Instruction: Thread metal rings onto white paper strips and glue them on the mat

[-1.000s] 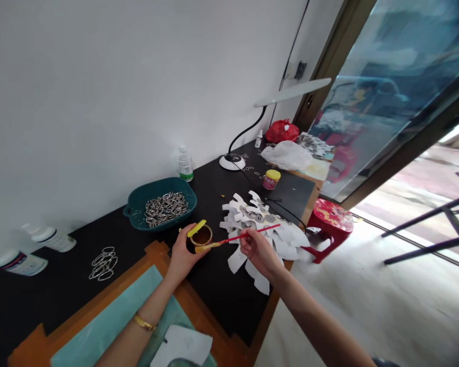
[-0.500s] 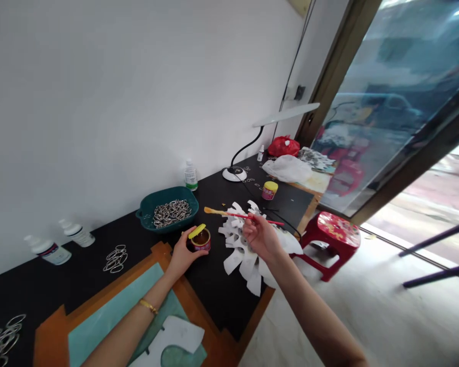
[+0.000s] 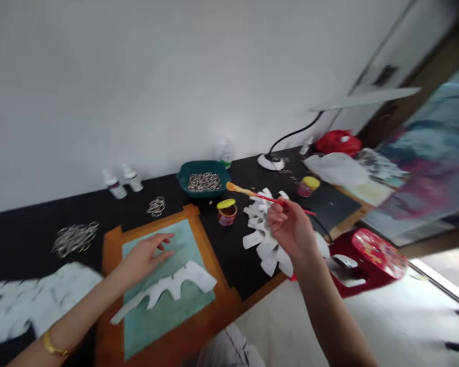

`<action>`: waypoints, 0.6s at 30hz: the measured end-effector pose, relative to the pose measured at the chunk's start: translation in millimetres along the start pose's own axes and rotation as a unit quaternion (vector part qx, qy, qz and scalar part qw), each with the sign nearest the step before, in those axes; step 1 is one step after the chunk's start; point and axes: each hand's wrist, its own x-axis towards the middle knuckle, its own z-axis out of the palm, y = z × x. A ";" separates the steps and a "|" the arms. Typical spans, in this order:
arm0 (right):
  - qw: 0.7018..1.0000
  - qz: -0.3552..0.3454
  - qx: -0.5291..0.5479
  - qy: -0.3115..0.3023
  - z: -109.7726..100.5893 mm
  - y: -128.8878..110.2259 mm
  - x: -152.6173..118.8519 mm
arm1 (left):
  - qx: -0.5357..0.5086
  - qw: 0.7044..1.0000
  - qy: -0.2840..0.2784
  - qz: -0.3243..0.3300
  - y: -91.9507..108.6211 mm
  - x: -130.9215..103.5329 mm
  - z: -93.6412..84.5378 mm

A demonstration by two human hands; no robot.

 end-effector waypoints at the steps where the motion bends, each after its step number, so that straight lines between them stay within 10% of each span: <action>1: 1.000 0.023 0.002 -0.009 4.4 6.5 -4.8 | 0.033 0.999 0.007 -0.037 -4.6 -22.5 -10.6; 6: 0.988 0.135 0.021 -0.072 33.3 49.8 -29.5 | 0.074 0.974 0.001 -0.214 -6.8 -109.0 -29.9; 10: 0.969 0.231 0.058 -0.069 49.3 92.9 -45.5 | -0.080 0.952 -0.011 -0.295 5.1 -128.7 -11.9; 14: 0.961 0.267 0.040 -0.061 42.5 120.2 -58.7 | -0.234 0.921 0.041 -0.308 16.8 -132.6 10.8; 18: 0.970 0.232 -0.034 -0.067 17.2 132.9 -77.2 | -0.132 0.949 0.118 -0.261 20.3 -153.7 28.6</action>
